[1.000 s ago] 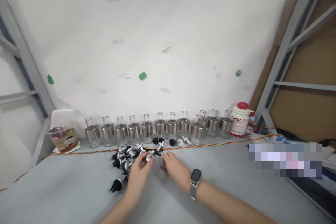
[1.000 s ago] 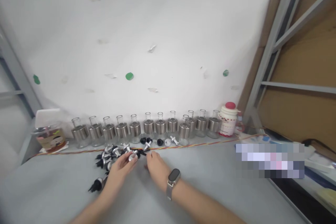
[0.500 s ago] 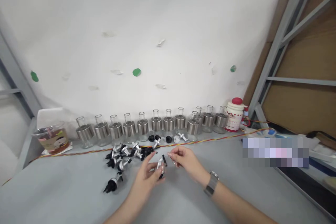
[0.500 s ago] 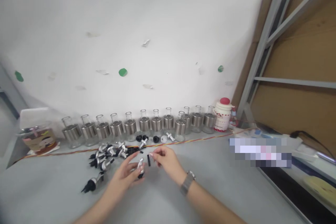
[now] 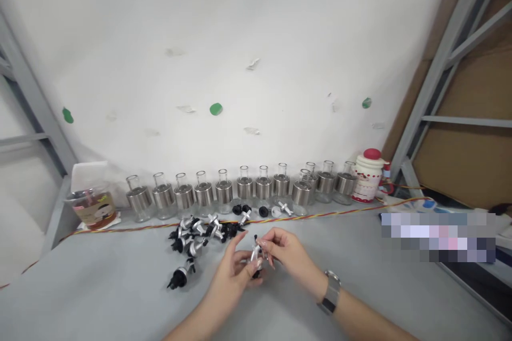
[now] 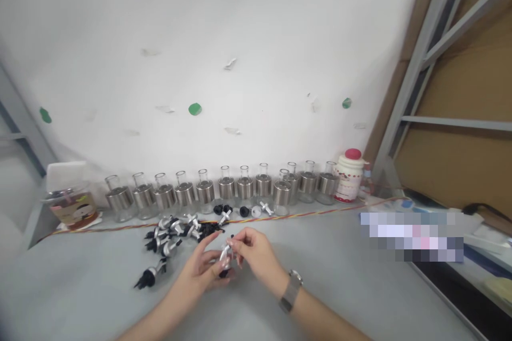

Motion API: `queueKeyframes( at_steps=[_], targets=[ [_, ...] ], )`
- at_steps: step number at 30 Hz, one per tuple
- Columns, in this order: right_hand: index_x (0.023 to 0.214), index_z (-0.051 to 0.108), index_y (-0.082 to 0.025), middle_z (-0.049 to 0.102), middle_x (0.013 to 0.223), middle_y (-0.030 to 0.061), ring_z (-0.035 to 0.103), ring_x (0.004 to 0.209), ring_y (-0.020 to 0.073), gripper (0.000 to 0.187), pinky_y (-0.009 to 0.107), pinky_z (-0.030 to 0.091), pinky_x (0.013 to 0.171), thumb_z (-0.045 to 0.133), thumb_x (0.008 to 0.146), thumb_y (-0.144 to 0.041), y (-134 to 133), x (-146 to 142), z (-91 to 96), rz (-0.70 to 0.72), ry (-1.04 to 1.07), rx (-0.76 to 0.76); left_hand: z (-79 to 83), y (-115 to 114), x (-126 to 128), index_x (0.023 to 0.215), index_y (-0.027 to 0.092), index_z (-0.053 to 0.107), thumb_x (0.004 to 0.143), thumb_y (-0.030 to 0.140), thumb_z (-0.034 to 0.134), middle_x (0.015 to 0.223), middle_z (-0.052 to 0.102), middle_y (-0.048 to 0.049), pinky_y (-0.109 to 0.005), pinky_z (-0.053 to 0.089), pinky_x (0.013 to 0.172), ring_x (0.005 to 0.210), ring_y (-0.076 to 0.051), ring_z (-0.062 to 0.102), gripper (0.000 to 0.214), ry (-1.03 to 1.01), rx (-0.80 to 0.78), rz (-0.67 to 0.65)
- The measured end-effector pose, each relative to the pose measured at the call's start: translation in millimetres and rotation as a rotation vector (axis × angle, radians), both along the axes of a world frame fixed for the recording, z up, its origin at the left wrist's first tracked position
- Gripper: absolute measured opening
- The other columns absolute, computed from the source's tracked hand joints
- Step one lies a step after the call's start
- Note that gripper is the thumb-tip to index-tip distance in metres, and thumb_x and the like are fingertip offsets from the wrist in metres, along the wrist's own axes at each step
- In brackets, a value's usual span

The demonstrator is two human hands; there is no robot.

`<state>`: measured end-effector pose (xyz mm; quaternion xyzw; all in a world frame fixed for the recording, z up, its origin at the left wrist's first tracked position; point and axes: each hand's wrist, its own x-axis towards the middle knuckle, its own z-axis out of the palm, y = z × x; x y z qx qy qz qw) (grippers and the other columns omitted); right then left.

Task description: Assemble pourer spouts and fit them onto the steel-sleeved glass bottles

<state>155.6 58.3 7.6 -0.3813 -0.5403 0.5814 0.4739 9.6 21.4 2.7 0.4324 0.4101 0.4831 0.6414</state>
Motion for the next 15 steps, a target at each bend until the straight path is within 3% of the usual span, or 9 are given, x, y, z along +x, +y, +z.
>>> queueKeyframes(
  at_steps=[6,11,15],
  targets=[
    [0.06,0.055,-0.016,0.054,0.052,-0.0026,0.046,0.043,0.0092,0.031,0.022,0.039,0.043,0.066,0.06,-0.045,-2,-1,0.0,-0.052,-0.083,0.066,3.3,-1,1,0.117,0.02,0.035,0.058,0.033,0.071,0.087,0.059,-0.0074,-0.039,0.05,0.069,0.075,-0.022,0.06,0.07,-0.004,0.0,0.006],
    [0.058,0.057,-0.014,0.053,0.05,-0.0012,0.048,0.045,0.0109,0.04,0.024,0.041,0.048,0.049,0.073,-0.051,-10,-6,0.3,-0.036,-0.134,0.116,3.2,-4,2,0.11,0.016,0.042,0.052,0.033,0.073,0.082,0.059,-0.0056,-0.038,0.051,0.067,0.075,-0.021,0.058,0.068,0.007,-0.04,0.06],
    [0.066,0.061,-0.014,0.054,0.061,0.0012,0.05,0.054,0.0127,0.046,0.025,0.042,0.055,0.038,0.079,-0.052,-8,-4,0.0,-0.022,-0.247,0.21,1.4,0,2,0.106,0.014,0.048,0.05,0.036,0.073,0.075,0.057,-0.0029,-0.038,0.052,0.066,0.073,-0.02,0.058,0.065,0.03,-0.032,0.113]
  ],
)
